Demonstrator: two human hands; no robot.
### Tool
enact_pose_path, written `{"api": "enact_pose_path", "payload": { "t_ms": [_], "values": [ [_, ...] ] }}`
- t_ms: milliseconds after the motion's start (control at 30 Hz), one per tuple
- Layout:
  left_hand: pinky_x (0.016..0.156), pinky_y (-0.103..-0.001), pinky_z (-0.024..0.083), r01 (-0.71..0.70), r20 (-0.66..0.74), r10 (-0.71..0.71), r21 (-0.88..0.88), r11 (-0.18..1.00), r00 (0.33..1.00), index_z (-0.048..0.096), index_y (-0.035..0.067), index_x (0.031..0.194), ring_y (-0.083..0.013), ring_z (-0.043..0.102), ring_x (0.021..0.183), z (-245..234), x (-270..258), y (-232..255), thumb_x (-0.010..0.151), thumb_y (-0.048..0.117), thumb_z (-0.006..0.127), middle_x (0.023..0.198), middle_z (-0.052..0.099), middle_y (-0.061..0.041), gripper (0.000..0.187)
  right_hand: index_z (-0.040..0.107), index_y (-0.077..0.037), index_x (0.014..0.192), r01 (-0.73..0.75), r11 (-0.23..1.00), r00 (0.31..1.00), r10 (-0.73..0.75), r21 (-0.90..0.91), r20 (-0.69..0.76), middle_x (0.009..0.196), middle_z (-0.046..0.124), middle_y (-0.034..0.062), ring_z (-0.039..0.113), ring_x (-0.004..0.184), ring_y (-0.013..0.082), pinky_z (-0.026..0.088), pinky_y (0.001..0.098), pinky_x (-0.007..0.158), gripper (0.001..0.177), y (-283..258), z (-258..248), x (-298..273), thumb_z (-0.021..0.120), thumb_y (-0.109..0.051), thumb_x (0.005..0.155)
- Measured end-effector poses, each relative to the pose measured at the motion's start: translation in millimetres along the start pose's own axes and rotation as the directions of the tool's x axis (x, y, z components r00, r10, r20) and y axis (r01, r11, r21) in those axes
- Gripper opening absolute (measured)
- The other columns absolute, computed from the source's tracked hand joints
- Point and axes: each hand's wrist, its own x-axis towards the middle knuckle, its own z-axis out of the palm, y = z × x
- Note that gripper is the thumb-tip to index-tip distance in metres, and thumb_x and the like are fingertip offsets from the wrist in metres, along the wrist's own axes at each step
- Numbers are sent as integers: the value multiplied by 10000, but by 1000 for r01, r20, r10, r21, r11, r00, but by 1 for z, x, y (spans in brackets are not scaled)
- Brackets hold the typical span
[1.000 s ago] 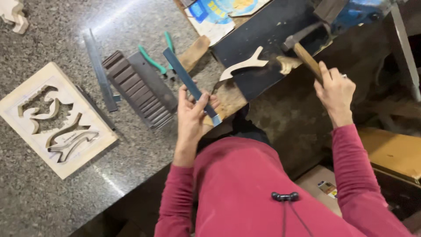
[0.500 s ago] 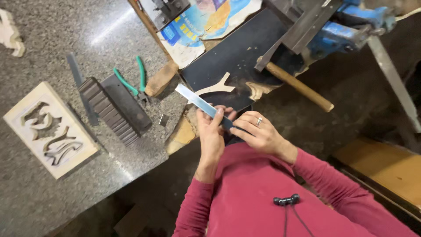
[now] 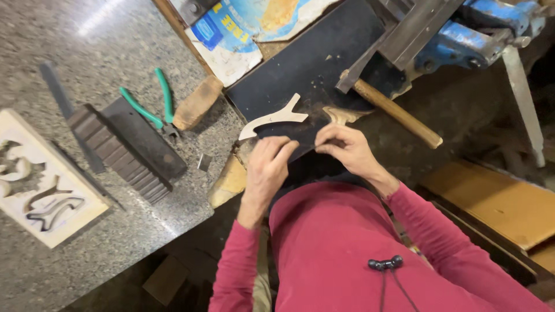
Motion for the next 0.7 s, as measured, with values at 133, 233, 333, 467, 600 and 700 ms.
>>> {"api": "enact_pose_path", "payload": {
  "t_ms": [133,233,333,467,600,700],
  "values": [
    [872,-400,541,-101,17,100,82,991,995,692,17,1121,-272,661,1027,10,3,-31,781,7,684,1112,659,-96,340,710,-30,1061,122,902,981,-172,-415,-85,1105,683,70,677,979,176,555,266,809,268,5,2,22,776,60,818],
    [871,-408,539,-128,23,126,84,988,992,688,1,1132,-271,657,1029,15,3,-42,809,38,691,1132,655,-107,325,721,-44,1130,44,861,978,-141,-507,-155,1120,687,72,668,892,173,536,267,742,367,6,9,29,799,38,781],
    [865,-409,537,-128,26,126,83,988,992,688,-2,1135,-273,658,1031,20,8,-53,793,43,692,1143,659,-106,345,735,-47,1144,-31,833,979,-85,-553,-183,1118,697,74,622,755,157,497,274,643,409,7,12,41,824,27,752],
    [883,-410,542,-110,42,107,82,991,993,685,-13,1147,-273,660,1060,22,4,-60,807,49,690,1146,653,-111,346,761,-58,1152,-29,766,979,-109,-643,-174,1113,710,73,578,685,148,463,285,595,396,6,16,47,833,43,776],
    [873,-404,537,-103,62,98,96,990,993,684,-16,1131,-272,659,1085,23,3,-62,836,51,698,1145,652,-118,303,744,-76,1189,83,713,968,-224,-696,-115,1114,671,50,641,870,184,505,300,719,422,4,20,47,847,15,790],
    [861,-400,534,-93,58,87,107,990,995,687,-12,1135,-264,663,1092,24,2,-63,845,53,695,1150,657,-117,297,758,-73,1171,24,726,975,-170,-687,-146,1088,675,56,614,796,165,486,291,669,417,2,22,47,870,4,777]
  ]
}}
